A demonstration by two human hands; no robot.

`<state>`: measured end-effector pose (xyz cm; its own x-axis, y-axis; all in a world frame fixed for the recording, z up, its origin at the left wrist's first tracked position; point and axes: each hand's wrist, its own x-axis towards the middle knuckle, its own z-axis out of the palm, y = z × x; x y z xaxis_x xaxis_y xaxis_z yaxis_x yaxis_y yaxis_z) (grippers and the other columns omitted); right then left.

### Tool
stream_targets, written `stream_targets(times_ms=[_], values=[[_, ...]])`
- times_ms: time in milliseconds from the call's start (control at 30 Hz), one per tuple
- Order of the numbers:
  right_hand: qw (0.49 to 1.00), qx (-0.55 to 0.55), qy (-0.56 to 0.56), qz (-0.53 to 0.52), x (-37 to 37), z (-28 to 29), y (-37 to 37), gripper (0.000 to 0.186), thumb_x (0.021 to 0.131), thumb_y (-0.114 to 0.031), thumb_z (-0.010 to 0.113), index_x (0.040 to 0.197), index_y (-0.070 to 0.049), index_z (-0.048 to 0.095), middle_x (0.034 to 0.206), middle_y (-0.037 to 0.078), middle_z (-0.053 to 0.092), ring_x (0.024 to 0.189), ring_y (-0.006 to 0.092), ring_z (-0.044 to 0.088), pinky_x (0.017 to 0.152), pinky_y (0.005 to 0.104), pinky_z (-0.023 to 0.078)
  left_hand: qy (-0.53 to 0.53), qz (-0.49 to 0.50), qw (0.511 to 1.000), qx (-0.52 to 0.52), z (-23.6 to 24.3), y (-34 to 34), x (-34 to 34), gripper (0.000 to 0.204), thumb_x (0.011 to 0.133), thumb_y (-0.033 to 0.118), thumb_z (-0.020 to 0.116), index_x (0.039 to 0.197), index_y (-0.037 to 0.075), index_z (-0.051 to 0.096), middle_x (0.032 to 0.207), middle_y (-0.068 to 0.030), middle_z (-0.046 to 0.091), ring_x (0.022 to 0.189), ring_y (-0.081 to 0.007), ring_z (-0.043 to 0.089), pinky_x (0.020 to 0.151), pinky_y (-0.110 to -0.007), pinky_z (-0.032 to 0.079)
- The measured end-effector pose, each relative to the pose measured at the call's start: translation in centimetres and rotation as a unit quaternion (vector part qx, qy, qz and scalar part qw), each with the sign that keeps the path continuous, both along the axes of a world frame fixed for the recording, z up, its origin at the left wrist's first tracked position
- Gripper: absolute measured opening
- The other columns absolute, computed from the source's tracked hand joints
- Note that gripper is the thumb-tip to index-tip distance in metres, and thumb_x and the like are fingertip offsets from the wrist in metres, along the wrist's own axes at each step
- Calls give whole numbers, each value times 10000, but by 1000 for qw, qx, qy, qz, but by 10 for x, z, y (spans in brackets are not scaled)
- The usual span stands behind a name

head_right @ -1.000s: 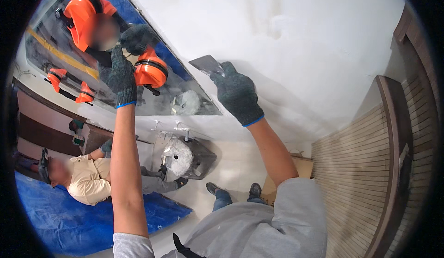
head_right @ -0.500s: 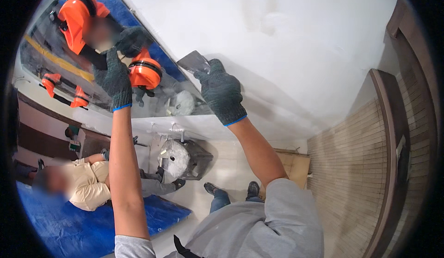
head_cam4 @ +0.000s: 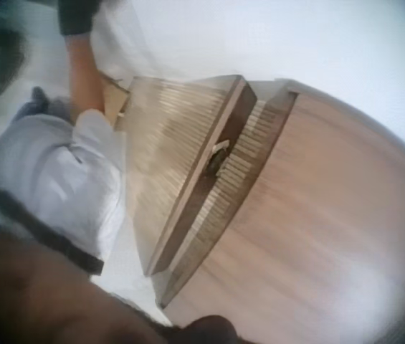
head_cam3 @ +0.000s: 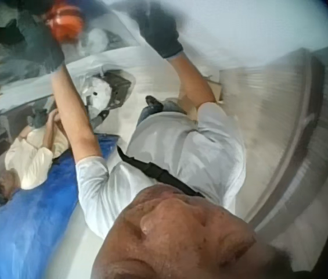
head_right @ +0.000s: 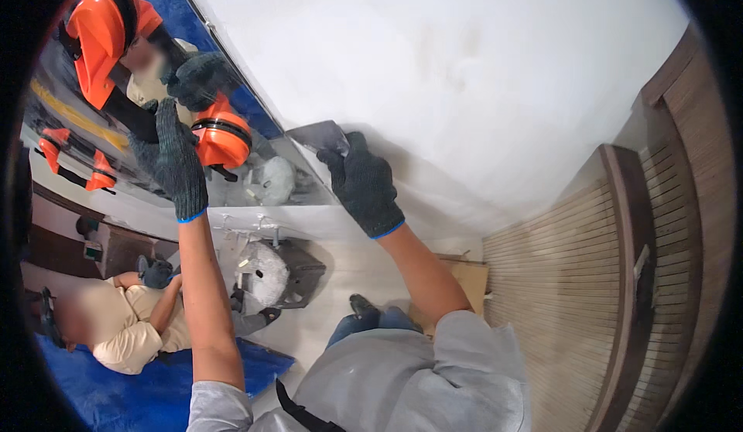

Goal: The person applies putty to a wall around a mirror using a putty knife and a larger metal scraper. The person scrapes excess putty off the knife, applies it to the gap between the mirror and the wall, and smooths the surface.

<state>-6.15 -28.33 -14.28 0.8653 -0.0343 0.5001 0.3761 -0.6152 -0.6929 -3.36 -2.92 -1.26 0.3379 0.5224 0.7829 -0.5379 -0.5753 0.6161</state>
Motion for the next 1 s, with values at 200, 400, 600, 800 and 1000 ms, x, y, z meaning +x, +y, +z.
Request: stream_targets(times_ms=[200, 400, 600, 800, 1000], values=[[998, 10, -55, 11, 5, -2, 2, 390, 1002, -364, 690, 1150, -18, 589, 755, 216, 705, 634, 434, 694, 559, 520, 543, 15, -33, 998, -60, 7, -19, -10, 185, 988, 138, 736, 1081, -10, 674, 748, -7, 609, 585, -73, 538, 549, -259, 425], [994, 8, -65, 90, 4, -15, -3, 480, 997, -293, 690, 1291, 60, 550, 741, 259, 684, 651, 443, 692, 565, 521, 534, 20, 3, 1000, -7, -14, 4, -5, 235, 979, 117, 733, 1162, -26, 696, 936, -49, 685, 796, -120, 632, 727, -283, 504], [873, 242, 180, 383, 17, -25, -30, 489, 924, -118, 743, 1360, -7, 552, 1110, 190, 684, 751, 238, 686, 682, 383, 564, 31, 16, 998, -60, -8, -6, -10, 281, 957, 169, 764, 1181, 3, 729, 972, -46, 721, 756, -84, 637, 644, -259, 511], [685, 319, 386, 529, 23, -1, -68, 401, 942, -16, 646, 1332, 6, 559, 1062, 109, 677, 878, 154, 702, 741, 324, 606, -15, -30, 995, -90, -13, -1, -10, 299, 962, 176, 769, 1210, 21, 705, 847, -2, 680, 652, -59, 596, 549, -238, 490], [651, 284, 459, 534, 13, -53, -104, 394, 1005, -29, 606, 1383, 51, 530, 1261, 161, 637, 1009, 202, 713, 820, 340, 642, -6, -20, 997, -77, -11, -3, -9, 312, 962, 172, 775, 1224, 26, 687, 795, 17, 638, 627, -57, 581, 533, -235, 482]])
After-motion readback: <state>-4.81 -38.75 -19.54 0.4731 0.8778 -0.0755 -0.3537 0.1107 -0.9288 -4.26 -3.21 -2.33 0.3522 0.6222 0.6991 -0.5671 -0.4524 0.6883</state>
